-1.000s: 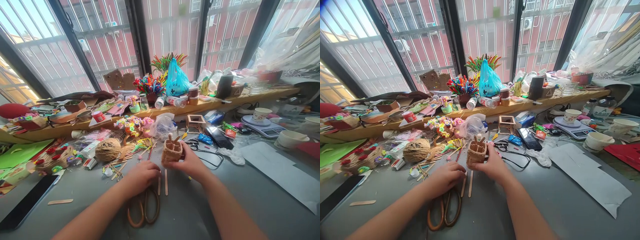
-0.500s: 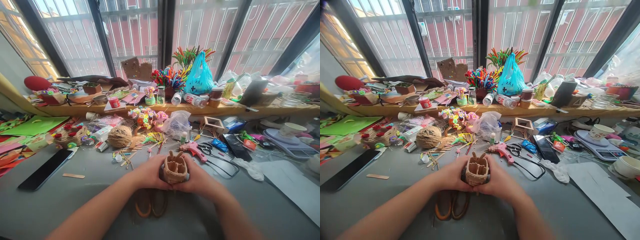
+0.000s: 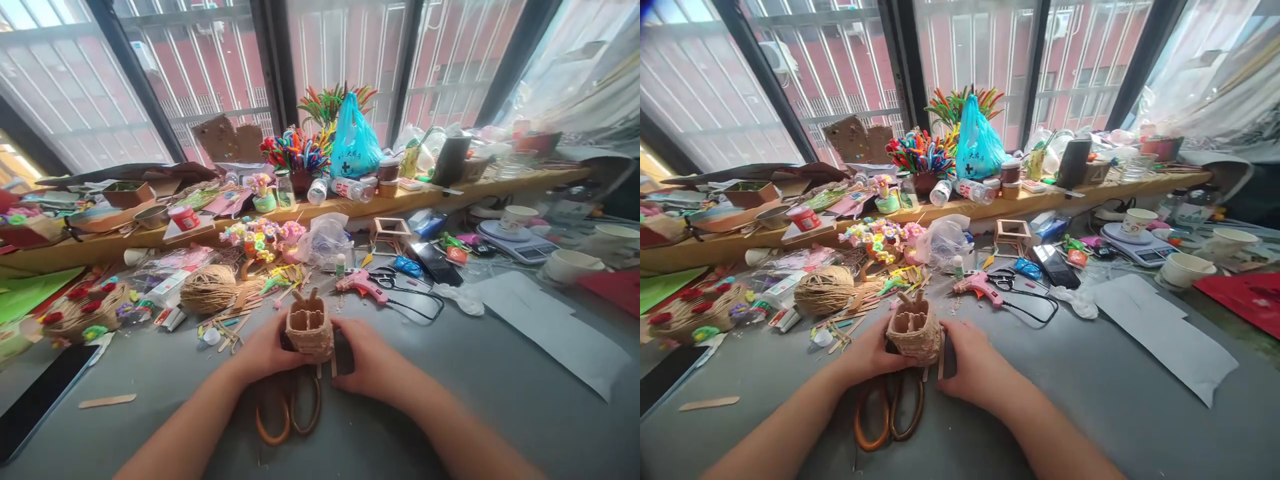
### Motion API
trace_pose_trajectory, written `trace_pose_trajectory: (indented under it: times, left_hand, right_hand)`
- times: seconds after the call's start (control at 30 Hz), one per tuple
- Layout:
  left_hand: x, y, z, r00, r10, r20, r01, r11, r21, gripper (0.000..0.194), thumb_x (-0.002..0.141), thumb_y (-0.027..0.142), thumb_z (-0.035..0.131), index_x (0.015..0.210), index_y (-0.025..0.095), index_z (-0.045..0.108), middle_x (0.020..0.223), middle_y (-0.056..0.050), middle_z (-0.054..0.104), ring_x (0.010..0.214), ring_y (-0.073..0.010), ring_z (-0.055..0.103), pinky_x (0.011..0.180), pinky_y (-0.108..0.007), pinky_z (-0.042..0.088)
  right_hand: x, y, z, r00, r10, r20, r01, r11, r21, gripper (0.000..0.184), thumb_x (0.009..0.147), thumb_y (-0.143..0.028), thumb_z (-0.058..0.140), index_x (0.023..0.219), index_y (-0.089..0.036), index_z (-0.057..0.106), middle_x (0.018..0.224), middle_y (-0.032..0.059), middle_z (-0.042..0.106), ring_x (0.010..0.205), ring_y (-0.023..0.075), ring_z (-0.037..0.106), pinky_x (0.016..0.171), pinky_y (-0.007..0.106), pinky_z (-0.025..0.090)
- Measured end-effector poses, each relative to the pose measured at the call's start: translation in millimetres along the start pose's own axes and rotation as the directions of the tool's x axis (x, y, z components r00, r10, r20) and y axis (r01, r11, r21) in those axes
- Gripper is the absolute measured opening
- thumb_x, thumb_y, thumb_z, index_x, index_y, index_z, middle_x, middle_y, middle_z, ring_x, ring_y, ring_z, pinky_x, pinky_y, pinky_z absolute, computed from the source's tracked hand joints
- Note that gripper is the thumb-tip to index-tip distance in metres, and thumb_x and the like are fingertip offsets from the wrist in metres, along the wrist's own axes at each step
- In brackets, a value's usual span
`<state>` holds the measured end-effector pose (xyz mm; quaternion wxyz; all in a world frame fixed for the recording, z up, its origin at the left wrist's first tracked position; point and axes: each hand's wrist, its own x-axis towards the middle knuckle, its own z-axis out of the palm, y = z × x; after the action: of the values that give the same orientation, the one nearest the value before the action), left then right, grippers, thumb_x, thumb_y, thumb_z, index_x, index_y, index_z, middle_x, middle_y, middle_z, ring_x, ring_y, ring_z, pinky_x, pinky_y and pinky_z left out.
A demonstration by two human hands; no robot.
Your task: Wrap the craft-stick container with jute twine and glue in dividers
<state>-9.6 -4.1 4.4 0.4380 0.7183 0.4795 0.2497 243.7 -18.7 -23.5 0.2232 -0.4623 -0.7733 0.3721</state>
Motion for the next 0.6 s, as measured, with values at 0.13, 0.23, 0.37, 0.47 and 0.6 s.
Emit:
trace_pose_trajectory:
  times: [0.13, 0.23, 0.37, 0.47, 0.6]
  left_hand:
    - [3, 2, -1.9, 0.999, -0.007, -0.040, 0.009, 0.998, 0.056, 0.073, 0.069, 0.049, 0.088, 0.132, 0.023, 0.060, 0.135, -0.008, 0.071, 0.126, -0.0346, 0.065, 0.112, -0.048, 0.050]
    - [7, 10, 8.2, 1.000, -0.017, 0.007, 0.017, 0.996, 0.083, 0.076, 0.071, 0.048, 0.088, 0.136, 0.024, 0.057, 0.135, -0.009, 0.071, 0.124, -0.0337, 0.067, 0.111, -0.048, 0.052]
    - [14, 20, 26.6, 0.998, 0.021, 0.067, -0.029, 0.993, 0.114, 0.077, 0.071, 0.048, 0.088, 0.139, 0.028, 0.056, 0.138, -0.008, 0.070, 0.126, -0.0325, 0.066, 0.109, -0.045, 0.053]
    - [18, 24, 31.4, 0.998, 0.035, 0.057, -0.045, 0.983, 0.178, 0.075, 0.069, 0.044, 0.089, 0.136, 0.027, 0.059, 0.136, -0.007, 0.070, 0.125, -0.0328, 0.066, 0.107, -0.045, 0.053]
    - [20, 28, 29.7, 0.992, 0.043, 0.119, -0.065, 0.980, 0.190, 0.067, 0.072, 0.040, 0.087, 0.132, 0.027, 0.061, 0.131, -0.005, 0.072, 0.120, -0.0305, 0.068, 0.103, -0.041, 0.055]
  right_hand:
    - [-5, 7, -7, 1.000, 0.022, 0.016, -0.023, 0.999, 0.033, 0.105, 0.060, -0.033, 0.091, 0.154, -0.020, 0.046, 0.148, 0.0145, 0.055, 0.139, 0.0358, 0.049, 0.117, 0.049, 0.042]
    - [-9, 11, -16, 1.000, -0.014, 0.015, 0.013, 0.998, 0.066, 0.106, 0.061, -0.029, 0.089, 0.157, -0.023, 0.043, 0.150, 0.0127, 0.055, 0.141, 0.0352, 0.048, 0.117, 0.049, 0.041]
    - [-9, 11, -25, 0.997, -0.083, 0.006, 0.082, 0.990, 0.116, 0.098, 0.061, -0.020, 0.087, 0.151, -0.030, 0.050, 0.143, 0.0089, 0.062, 0.134, 0.0370, 0.053, 0.110, 0.050, 0.047]
    - [-8, 10, -26, 0.997, -0.083, -0.005, 0.083, 0.987, 0.141, 0.092, 0.060, -0.019, 0.088, 0.145, -0.030, 0.056, 0.138, 0.0087, 0.065, 0.129, 0.0382, 0.056, 0.105, 0.051, 0.049]
    - [-7, 10, -27, 0.995, -0.097, -0.001, 0.096, 0.985, 0.142, 0.096, 0.059, -0.020, 0.090, 0.147, -0.031, 0.054, 0.141, 0.0077, 0.063, 0.130, 0.0378, 0.055, 0.105, 0.051, 0.048]
